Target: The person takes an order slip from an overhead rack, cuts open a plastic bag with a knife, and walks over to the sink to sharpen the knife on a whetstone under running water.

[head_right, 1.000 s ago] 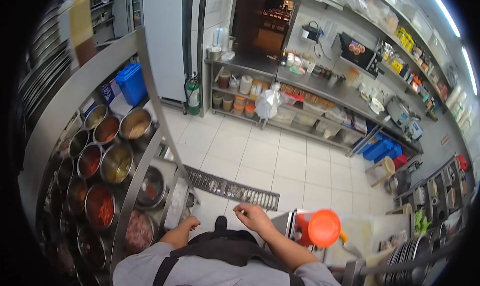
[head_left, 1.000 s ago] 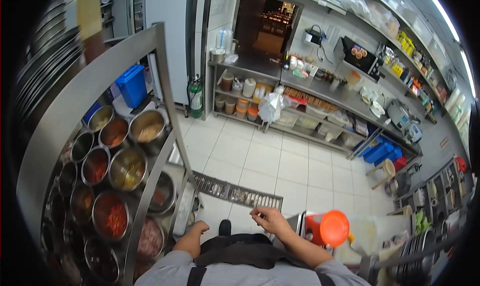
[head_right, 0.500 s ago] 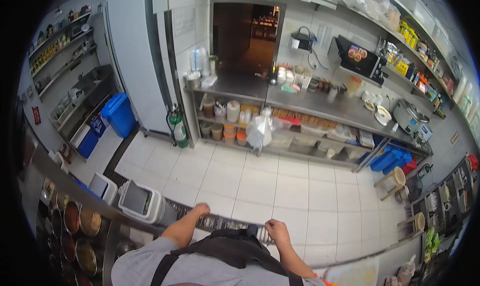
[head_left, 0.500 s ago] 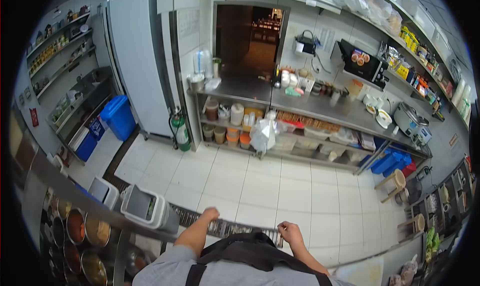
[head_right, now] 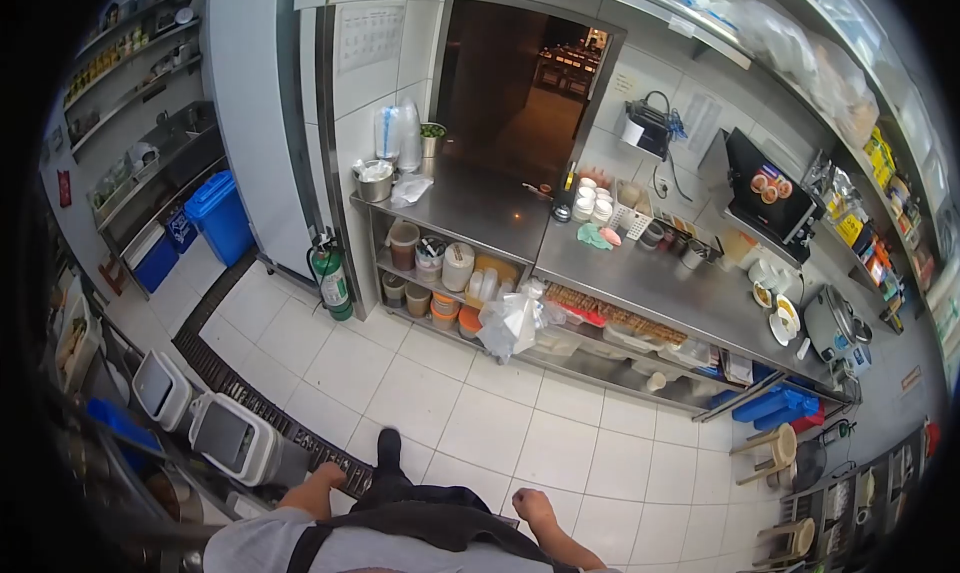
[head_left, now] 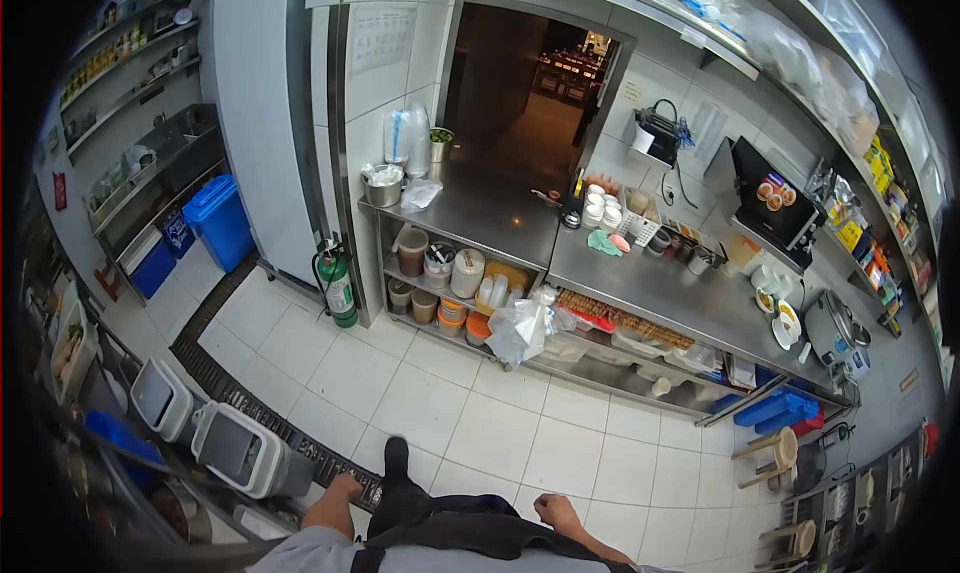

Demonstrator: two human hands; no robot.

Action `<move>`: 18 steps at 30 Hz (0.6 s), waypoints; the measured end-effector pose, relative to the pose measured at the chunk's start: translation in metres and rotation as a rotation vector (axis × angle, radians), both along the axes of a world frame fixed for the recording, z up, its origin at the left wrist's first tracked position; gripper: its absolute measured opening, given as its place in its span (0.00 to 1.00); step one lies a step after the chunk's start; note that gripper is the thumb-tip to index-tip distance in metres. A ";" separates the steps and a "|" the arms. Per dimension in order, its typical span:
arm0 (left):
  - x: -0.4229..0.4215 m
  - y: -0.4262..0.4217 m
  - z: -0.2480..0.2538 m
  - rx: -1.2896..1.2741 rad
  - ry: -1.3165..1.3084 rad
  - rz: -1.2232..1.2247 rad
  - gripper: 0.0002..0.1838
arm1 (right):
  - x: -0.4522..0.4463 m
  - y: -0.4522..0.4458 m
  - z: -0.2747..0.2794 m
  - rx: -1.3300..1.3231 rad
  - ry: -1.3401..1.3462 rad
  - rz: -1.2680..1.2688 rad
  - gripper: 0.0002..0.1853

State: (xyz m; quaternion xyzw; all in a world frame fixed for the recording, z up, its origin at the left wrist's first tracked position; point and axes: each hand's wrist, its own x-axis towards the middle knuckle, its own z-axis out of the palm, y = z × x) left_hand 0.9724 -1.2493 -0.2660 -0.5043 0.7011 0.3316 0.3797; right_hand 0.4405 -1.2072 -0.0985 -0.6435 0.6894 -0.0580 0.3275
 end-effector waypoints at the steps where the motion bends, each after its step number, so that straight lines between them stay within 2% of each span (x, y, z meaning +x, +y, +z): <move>1: -0.003 -0.013 -0.013 0.074 -0.043 0.073 0.17 | -0.001 -0.011 -0.002 0.034 0.065 0.027 0.14; 2: -0.005 -0.019 -0.025 -0.064 0.016 0.015 0.14 | -0.001 -0.021 -0.005 0.067 0.129 0.045 0.15; 3: -0.004 -0.027 -0.049 -0.205 0.079 -0.050 0.11 | -0.003 -0.038 -0.016 0.216 0.212 0.045 0.15; 4: -0.006 -0.046 -0.058 -0.146 0.103 -0.058 0.12 | -0.007 -0.054 -0.026 0.212 0.211 0.015 0.15; 5: -0.004 -0.069 -0.068 -0.066 0.235 -0.052 0.11 | -0.010 -0.069 -0.035 0.271 0.276 0.011 0.16; 6: -0.006 -0.092 -0.073 0.126 0.250 0.293 0.10 | -0.013 -0.086 -0.046 0.331 0.338 0.004 0.16; 7: -0.003 -0.117 -0.070 0.026 0.311 -0.126 0.10 | -0.015 -0.107 -0.058 0.370 0.355 -0.052 0.16; 8: 0.003 -0.150 -0.068 0.042 0.329 -0.308 0.17 | -0.008 -0.131 -0.050 0.349 0.376 -0.085 0.15; 10: 0.011 -0.208 -0.065 0.024 0.401 0.270 0.16 | 0.000 -0.178 -0.054 0.409 0.427 -0.124 0.14; 11: 0.022 -0.246 -0.065 0.086 0.287 0.081 0.16 | 0.005 -0.200 -0.054 0.469 0.411 -0.114 0.12; 12: 0.027 -0.283 -0.063 0.173 0.084 0.616 0.15 | 0.012 -0.216 -0.059 0.332 0.498 0.005 0.12; 14: 0.050 -0.366 -0.045 0.025 0.107 0.601 0.14 | 0.036 -0.268 -0.056 0.251 0.479 -0.100 0.10; 15: 0.062 -0.410 -0.031 -0.038 0.146 0.440 0.13 | 0.051 -0.298 -0.040 0.248 0.475 -0.118 0.10; 16: 0.072 -0.450 -0.018 -0.098 0.184 0.276 0.13 | 0.069 -0.325 -0.019 0.231 0.339 -0.215 0.11; 17: 0.080 -0.485 -0.007 -0.145 0.197 0.382 0.13 | 0.084 -0.347 0.000 0.212 0.203 -0.310 0.12; 18: 0.085 -0.515 0.003 -0.193 0.210 0.489 0.13 | 0.099 -0.363 0.020 0.210 0.194 -0.328 0.12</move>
